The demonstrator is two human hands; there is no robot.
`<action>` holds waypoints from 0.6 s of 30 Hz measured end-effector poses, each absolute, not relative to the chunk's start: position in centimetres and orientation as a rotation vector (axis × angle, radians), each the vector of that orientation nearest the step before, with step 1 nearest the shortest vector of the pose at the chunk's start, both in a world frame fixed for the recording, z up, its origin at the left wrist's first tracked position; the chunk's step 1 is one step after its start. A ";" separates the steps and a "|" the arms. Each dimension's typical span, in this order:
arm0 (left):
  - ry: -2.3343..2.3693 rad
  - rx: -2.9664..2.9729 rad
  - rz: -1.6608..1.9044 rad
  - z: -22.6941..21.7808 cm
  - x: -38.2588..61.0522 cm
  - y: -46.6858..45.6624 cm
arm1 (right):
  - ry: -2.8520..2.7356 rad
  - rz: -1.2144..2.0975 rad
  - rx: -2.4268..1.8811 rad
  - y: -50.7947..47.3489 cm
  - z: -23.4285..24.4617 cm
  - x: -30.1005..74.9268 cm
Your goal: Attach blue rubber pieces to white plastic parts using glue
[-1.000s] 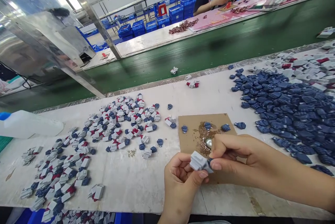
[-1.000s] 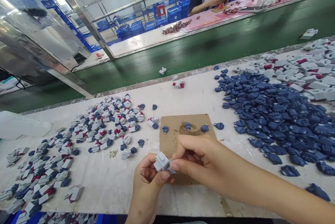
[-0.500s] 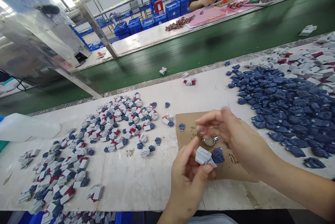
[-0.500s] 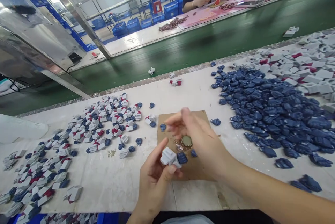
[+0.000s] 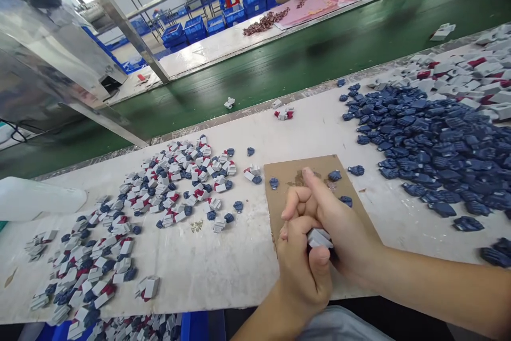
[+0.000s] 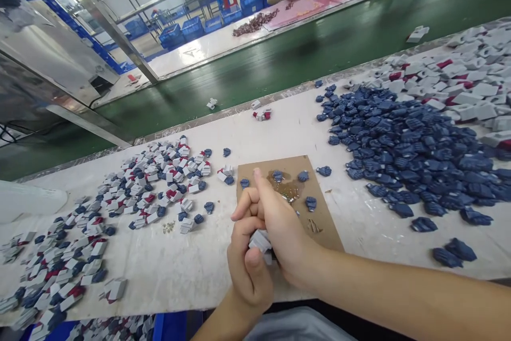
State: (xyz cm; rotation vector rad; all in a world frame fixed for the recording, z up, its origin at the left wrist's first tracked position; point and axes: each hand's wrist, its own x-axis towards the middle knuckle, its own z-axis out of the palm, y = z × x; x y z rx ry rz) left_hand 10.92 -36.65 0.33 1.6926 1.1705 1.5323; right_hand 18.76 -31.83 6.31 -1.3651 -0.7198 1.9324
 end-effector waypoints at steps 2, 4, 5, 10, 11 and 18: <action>1.181 1.639 1.519 0.6 10.7 -36.7 | -0.711 1.930 -1.368 -32.0 6.5 18.3; 1.208 1.637 1.439 1.0 9.7 -36.7 | -0.765 1.960 -1.336 -31.7 6.6 17.7; 1.241 1.680 1.358 1.1 8.8 -36.8 | -0.812 1.975 -1.308 -31.3 6.6 17.5; 2.086 2.081 0.856 0.7 2.2 -37.1 | -1.025 1.690 -1.377 -28.2 6.0 20.3; 2.295 2.138 0.813 0.7 0.9 -37.0 | -1.029 1.574 -1.433 -27.6 5.7 21.8; 2.391 2.349 0.976 4.5 -4.3 -24.4 | -1.064 1.009 -1.666 -26.2 3.1 31.8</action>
